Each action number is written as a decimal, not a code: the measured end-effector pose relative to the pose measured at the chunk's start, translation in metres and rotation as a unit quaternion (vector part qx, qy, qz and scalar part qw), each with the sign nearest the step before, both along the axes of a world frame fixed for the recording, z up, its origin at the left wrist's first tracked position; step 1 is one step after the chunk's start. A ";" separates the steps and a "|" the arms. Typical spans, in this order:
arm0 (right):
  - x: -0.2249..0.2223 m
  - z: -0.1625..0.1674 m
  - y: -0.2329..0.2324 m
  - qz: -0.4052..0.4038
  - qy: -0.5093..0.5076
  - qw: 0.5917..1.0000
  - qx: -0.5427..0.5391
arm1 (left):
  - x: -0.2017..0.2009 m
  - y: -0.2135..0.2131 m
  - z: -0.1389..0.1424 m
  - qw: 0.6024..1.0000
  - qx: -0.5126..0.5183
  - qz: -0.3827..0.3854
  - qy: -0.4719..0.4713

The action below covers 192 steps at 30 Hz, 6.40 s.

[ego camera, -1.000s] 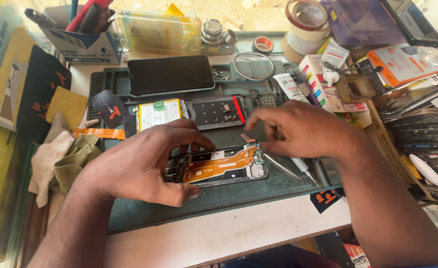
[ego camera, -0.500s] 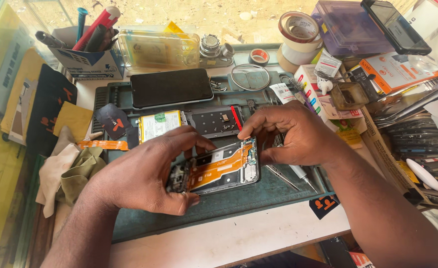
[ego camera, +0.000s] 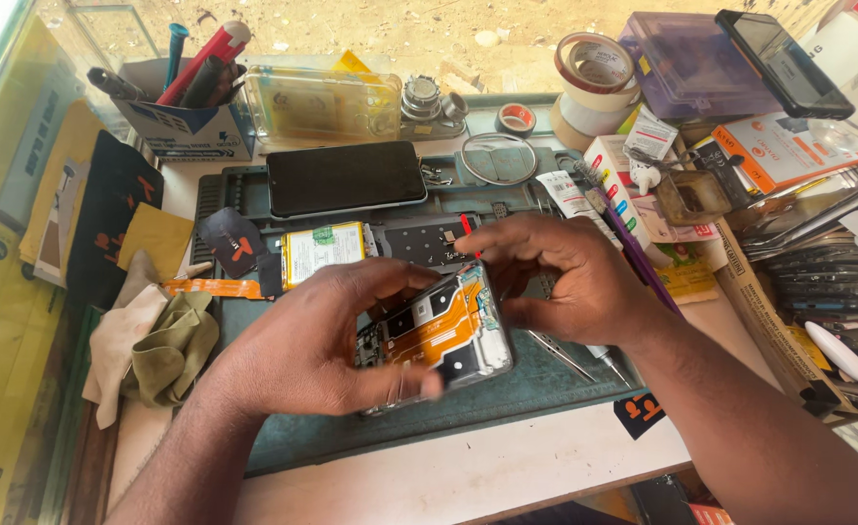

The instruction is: The person uses tweezers to remove a small component from a disassembled smartphone and then reinserts it into the motherboard. The person handles the phone body and internal components on a workbench.

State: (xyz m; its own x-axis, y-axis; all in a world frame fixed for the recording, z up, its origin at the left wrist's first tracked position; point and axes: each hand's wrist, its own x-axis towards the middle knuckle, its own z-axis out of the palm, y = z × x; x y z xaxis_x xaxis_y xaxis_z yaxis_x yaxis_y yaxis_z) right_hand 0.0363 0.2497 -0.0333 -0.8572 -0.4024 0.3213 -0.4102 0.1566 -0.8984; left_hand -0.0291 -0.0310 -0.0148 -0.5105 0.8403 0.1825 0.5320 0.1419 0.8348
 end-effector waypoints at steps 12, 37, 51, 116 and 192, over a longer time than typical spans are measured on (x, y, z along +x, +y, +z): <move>-0.002 0.001 0.014 -0.006 0.005 0.999 0.035 | -0.002 0.005 0.002 0.998 -0.002 0.051 0.031; -0.002 -0.002 0.017 -0.081 0.047 0.992 0.081 | 0.010 0.012 0.002 0.985 -0.031 0.032 0.165; -0.009 -0.009 0.022 -0.091 0.039 0.992 0.081 | 0.016 0.021 0.012 0.970 -0.131 0.079 0.191; -0.026 -0.024 0.017 -0.106 -0.240 0.963 0.067 | 0.012 0.024 0.009 0.958 -0.223 0.032 0.178; -0.018 0.004 0.036 -0.060 0.047 0.992 -0.097 | 0.007 0.010 0.011 0.977 -0.124 0.031 0.170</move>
